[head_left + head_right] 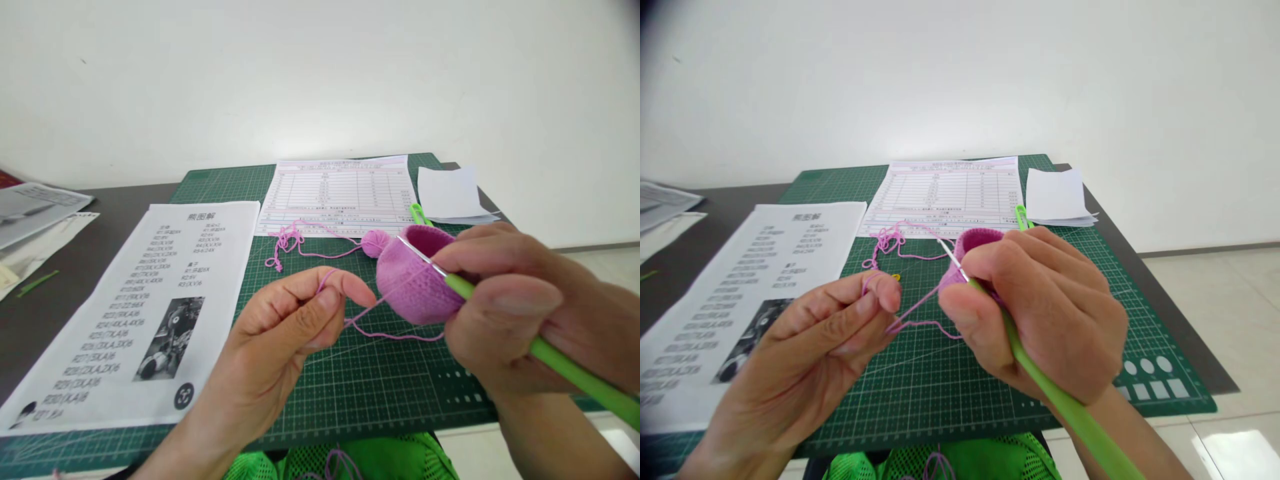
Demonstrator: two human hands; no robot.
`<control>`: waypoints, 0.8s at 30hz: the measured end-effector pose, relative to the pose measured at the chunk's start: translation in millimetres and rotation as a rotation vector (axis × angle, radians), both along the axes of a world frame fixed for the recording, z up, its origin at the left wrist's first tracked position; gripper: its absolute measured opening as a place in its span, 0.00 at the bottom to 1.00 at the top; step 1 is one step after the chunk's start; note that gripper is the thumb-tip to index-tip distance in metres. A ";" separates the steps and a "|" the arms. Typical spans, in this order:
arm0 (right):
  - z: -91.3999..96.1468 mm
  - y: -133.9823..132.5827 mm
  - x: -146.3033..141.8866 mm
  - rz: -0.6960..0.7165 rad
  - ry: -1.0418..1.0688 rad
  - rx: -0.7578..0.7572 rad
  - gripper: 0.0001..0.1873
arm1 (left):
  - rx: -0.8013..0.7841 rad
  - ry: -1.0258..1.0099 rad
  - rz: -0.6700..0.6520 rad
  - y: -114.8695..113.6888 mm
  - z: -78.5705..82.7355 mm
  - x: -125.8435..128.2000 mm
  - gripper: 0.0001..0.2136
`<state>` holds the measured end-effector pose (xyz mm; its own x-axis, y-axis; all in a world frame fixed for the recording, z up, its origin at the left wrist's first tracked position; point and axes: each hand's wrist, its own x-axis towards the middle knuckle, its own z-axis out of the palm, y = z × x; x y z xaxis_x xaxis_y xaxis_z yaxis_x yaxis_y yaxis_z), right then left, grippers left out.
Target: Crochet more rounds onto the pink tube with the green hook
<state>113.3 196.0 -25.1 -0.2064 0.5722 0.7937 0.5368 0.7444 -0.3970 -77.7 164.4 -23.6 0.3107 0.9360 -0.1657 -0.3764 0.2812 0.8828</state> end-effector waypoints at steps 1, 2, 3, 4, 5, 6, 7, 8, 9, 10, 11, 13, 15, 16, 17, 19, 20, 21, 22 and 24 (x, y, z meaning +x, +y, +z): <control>-1.2 -0.2 -1.2 -0.044 -0.019 0.009 0.13 | 0.005 0.017 0.007 -0.3 0.4 -0.9 0.13; -1.9 -0.6 -2.8 -0.085 -0.033 0.013 0.15 | 0.014 0.035 0.019 -0.7 0.8 -1.6 0.13; -2.0 -1.1 -4.4 -0.117 -0.035 0.007 0.16 | 0.025 0.052 0.036 -1.1 1.0 -2.1 0.13; -1.5 -1.8 -5.8 -0.138 -0.024 -0.011 0.18 | 0.039 0.067 0.058 -1.3 1.2 -2.5 0.12; -0.6 -2.3 -7.0 -0.154 -0.001 -0.043 0.20 | 0.054 0.076 0.095 -1.2 1.3 -2.7 0.11; 0.4 -2.7 -7.9 -0.159 0.035 -0.089 0.21 | 0.072 0.072 0.142 -0.9 1.2 -2.8 0.11; 1.4 -2.7 -8.4 -0.137 0.082 -0.148 0.22 | 0.089 0.061 0.195 -0.4 1.2 -2.8 0.11; 2.3 -2.3 -8.7 -0.085 0.136 -0.215 0.24 | 0.104 0.045 0.243 0.5 1.2 -2.8 0.11; 2.8 -1.4 -8.7 -0.011 0.198 -0.290 0.25 | 0.121 0.033 0.286 1.4 1.3 -2.7 0.11; 3.0 -0.2 -8.6 0.072 0.266 -0.365 0.25 | 0.128 0.029 0.319 2.3 1.5 -2.7 0.11; 2.9 1.4 -8.3 0.151 0.332 -0.438 0.25 | 0.128 0.033 0.338 3.0 1.8 -2.6 0.11; 2.0 5.2 -7.7 0.282 0.440 -0.561 0.25 | 0.119 0.049 0.348 3.6 2.6 -2.6 0.10; 0.9 9.0 -7.1 0.382 0.507 -0.658 0.24 | 0.110 0.058 0.346 3.5 3.0 -2.6 0.10; 0.6 10.8 -7.0 0.422 0.522 -0.704 0.24 | 0.109 0.060 0.343 3.5 3.0 -2.7 0.11; 0.3 12.5 -7.0 0.448 0.534 -0.744 0.24 | 0.111 0.063 0.341 3.7 2.8 -2.9 0.11; 0.0 15.3 -7.6 0.464 0.539 -0.797 0.25 | 0.113 0.074 0.340 4.5 1.6 -3.5 0.10; -0.1 16.5 -8.1 0.462 0.534 -0.809 0.25 | 0.115 0.082 0.338 5.3 0.7 -3.9 0.10; -0.5 17.5 -8.7 0.460 0.527 -0.807 0.25 | 0.122 0.091 0.340 6.2 -0.2 -4.3 0.10; -1.0 18.4 -9.4 0.461 0.520 -0.802 0.26 | 0.128 0.098 0.344 7.3 -1.2 -4.6 0.10; -2.7 20.2 -10.4 0.466 0.511 -0.796 0.26 | 0.148 0.112 0.352 10.0 -3.1 -4.6 0.09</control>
<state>102.9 216.3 -27.8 -0.2871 0.9165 0.2785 -0.1048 0.2590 -0.9602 -82.4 174.4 -26.6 -0.0460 0.9983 -0.0358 -0.3266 0.0188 0.9450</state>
